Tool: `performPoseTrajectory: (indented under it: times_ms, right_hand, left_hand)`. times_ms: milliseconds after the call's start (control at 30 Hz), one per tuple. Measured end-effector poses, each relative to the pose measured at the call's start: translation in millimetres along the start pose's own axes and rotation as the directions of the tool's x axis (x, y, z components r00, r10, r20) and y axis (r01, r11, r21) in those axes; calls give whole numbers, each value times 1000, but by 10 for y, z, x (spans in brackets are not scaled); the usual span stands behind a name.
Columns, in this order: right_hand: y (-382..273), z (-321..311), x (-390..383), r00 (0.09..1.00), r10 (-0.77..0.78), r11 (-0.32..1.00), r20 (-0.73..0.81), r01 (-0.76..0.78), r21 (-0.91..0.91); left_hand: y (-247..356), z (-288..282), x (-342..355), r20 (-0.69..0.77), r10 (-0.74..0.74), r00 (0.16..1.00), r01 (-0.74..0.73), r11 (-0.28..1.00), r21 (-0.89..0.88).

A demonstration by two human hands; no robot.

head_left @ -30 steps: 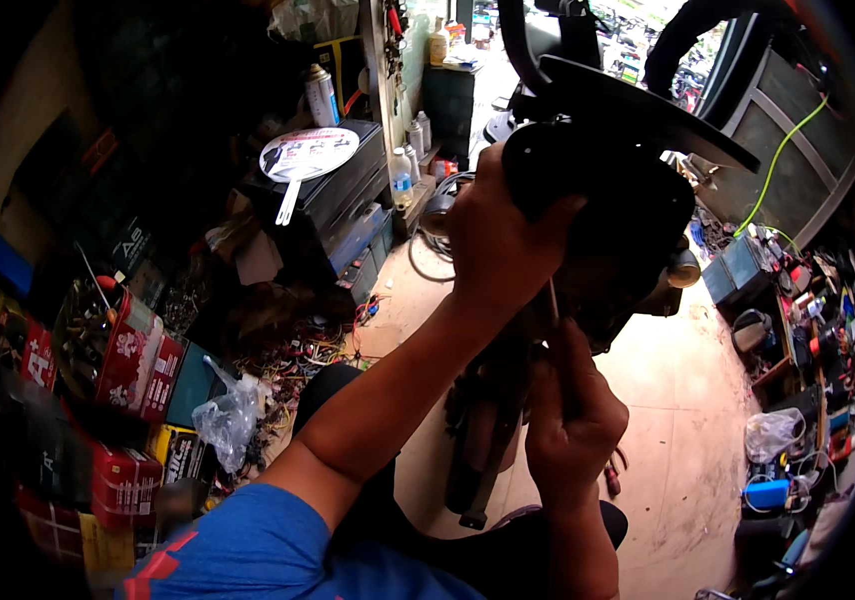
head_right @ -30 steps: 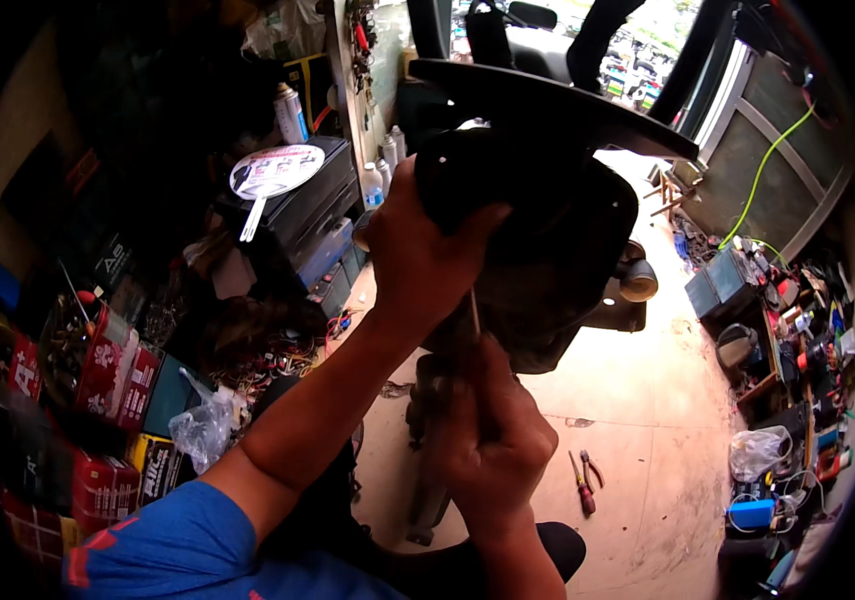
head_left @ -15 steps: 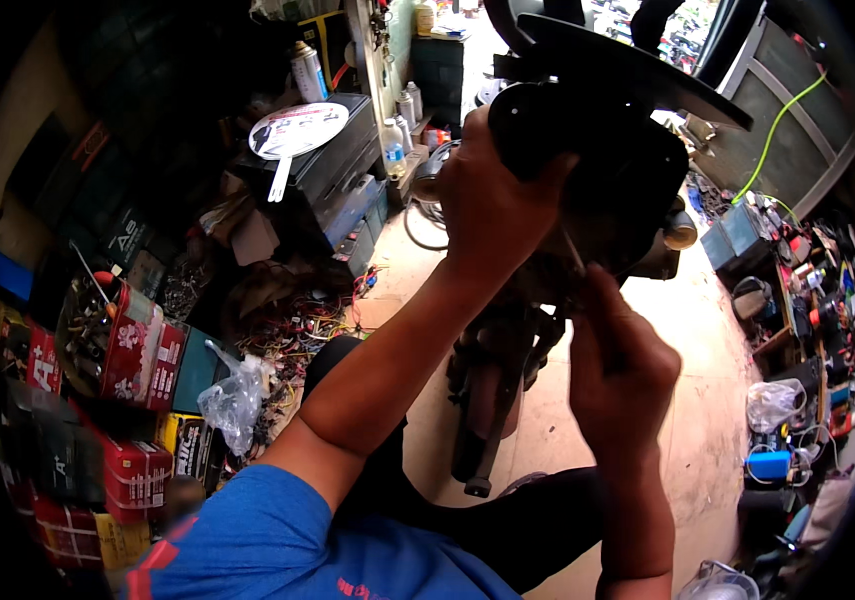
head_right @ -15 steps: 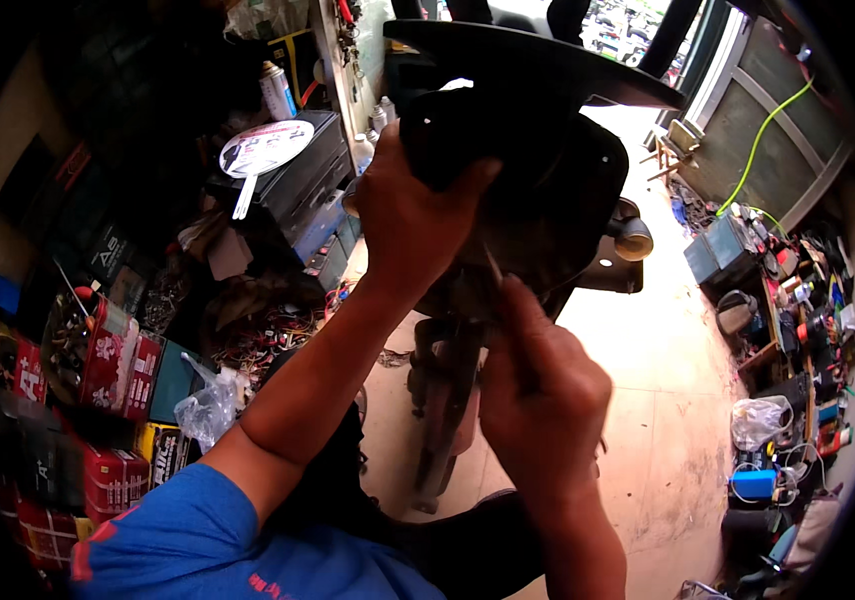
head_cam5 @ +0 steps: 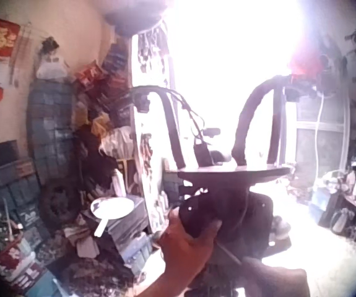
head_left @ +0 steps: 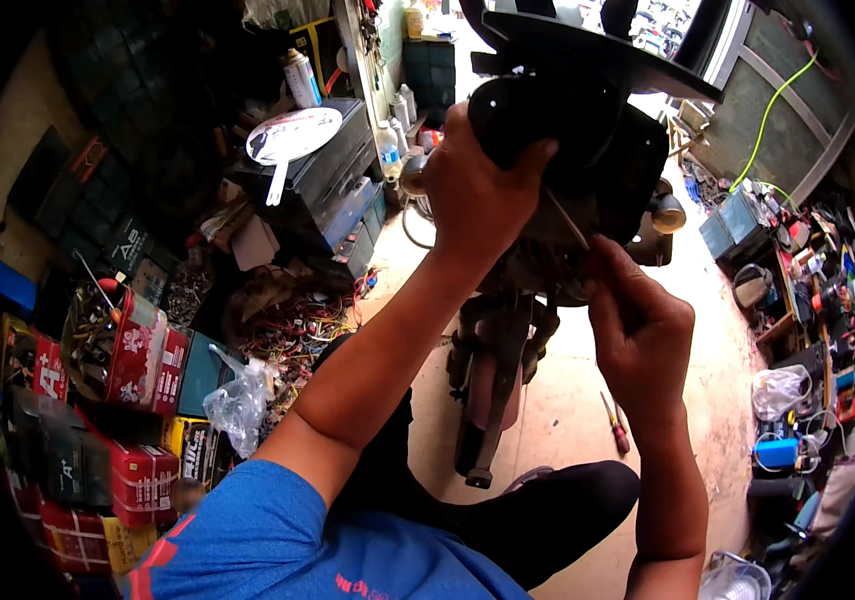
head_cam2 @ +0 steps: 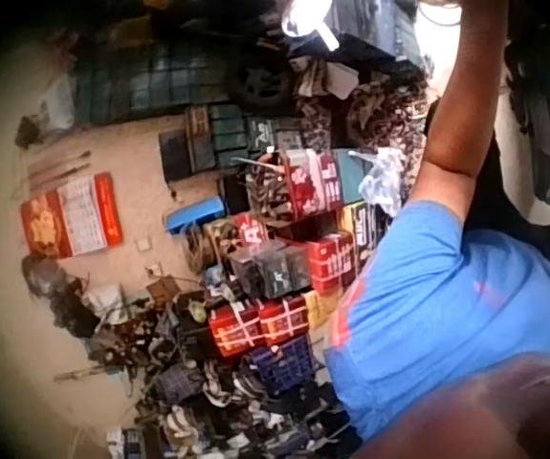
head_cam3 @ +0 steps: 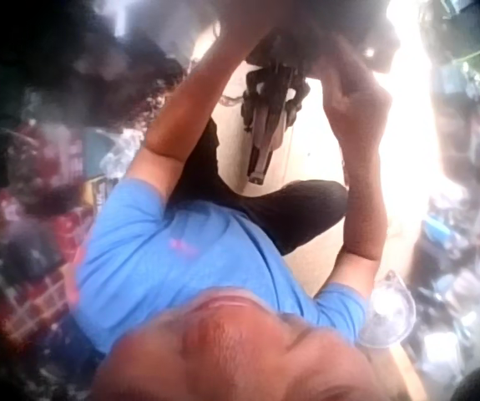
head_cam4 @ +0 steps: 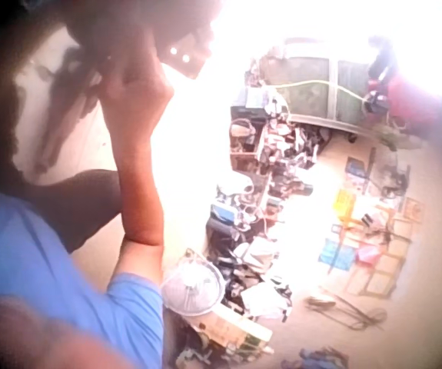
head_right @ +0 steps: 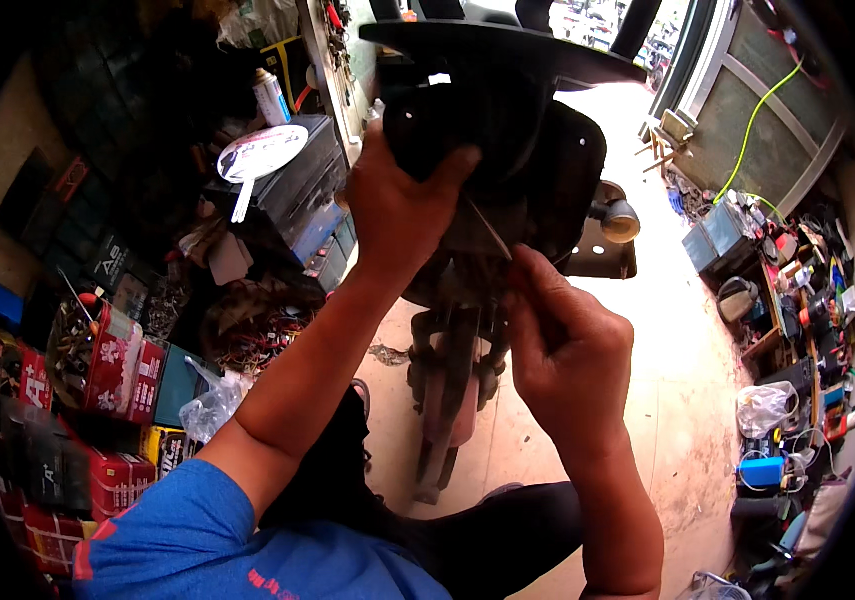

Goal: The person unscrews several screws from the front dashboard assembly of a motorcycle using a screwdriver, pulls the plastic panel forward to access the wiring, and removes a small component by hand.

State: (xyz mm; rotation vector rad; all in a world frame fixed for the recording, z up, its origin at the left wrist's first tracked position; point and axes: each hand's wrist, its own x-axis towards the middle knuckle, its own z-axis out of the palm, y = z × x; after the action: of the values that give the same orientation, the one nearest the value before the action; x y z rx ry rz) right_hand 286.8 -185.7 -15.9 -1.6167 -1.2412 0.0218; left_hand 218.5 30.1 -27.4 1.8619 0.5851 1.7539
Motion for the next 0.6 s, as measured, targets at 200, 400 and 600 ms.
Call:
performPoseTrajectory:
  times_ms: [200, 400, 600]
  right_hand:
    - [-25, 45, -17, 998, -16, 999, -60, 14, -43]
    - [-62, 107, -13, 998, -2, 1000, -62, 1, -27]
    - [-67, 30, -50, 997, 71, 982, -40, -77, -170]
  left_hand:
    - [138, -103, 18, 71, -80, 994, 74, 994, 85]
    - [49, -439, 161, 256, 12, 967, -26, 998, 50]
    - [-114, -971, 729, 611, 60, 789, -161, 981, 112]
